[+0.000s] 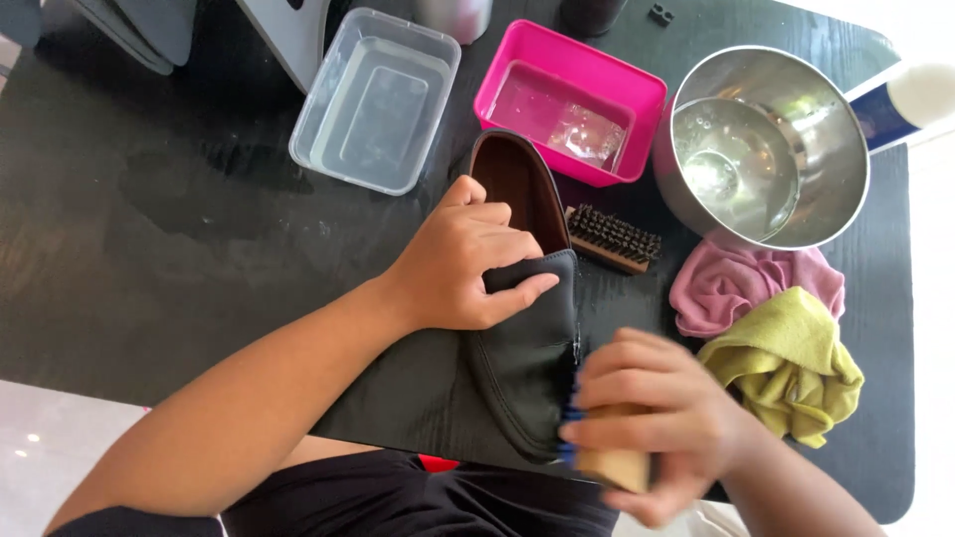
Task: Cleaning and polishing a black leather shoe using various tools like brushes, a cloth, and a sponge.
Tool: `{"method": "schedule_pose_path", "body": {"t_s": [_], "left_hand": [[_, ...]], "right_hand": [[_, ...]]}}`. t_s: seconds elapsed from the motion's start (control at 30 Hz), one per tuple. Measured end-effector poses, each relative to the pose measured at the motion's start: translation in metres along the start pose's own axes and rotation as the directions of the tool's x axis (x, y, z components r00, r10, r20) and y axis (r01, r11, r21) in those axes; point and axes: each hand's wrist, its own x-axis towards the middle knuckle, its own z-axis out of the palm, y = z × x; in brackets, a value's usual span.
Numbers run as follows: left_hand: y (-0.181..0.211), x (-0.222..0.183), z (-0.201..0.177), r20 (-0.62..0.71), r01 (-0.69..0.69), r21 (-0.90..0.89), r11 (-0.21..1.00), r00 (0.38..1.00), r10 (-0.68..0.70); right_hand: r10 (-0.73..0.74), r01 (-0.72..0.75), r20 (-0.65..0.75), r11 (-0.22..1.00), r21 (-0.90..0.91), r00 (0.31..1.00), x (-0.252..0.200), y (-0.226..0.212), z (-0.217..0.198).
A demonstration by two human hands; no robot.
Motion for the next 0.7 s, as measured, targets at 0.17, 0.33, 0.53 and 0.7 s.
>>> {"method": "schedule_pose_path", "body": {"t_s": [0.17, 0.33, 0.53, 0.7], "left_hand": [[-0.001, 0.002, 0.0, -0.005, -0.011, -0.015, 1.0, 1.0, 0.011], [-0.003, 0.0, 0.004, -0.008, -0.018, -0.005, 1.0, 1.0, 0.018], [-0.004, 0.002, 0.004, -0.002, -0.037, 0.0, 0.999, 0.999, 0.037], [-0.004, 0.002, 0.005, 0.003, -0.043, 0.012, 0.999, 0.999, 0.043]], "right_hand": [[0.139, -0.115, 0.043, 0.927, -0.358, 0.989, -0.012, 0.017, -0.01], [0.066, -0.064, 0.098, 0.998, -0.021, 0.993, 0.003, -0.004, -0.002], [0.166, -0.153, 0.04, 0.962, -0.224, 0.985, 0.0, 0.005, -0.009], [-0.013, 0.003, 0.147, 0.998, 0.069, 0.989, 0.008, -0.007, -0.001]]}}
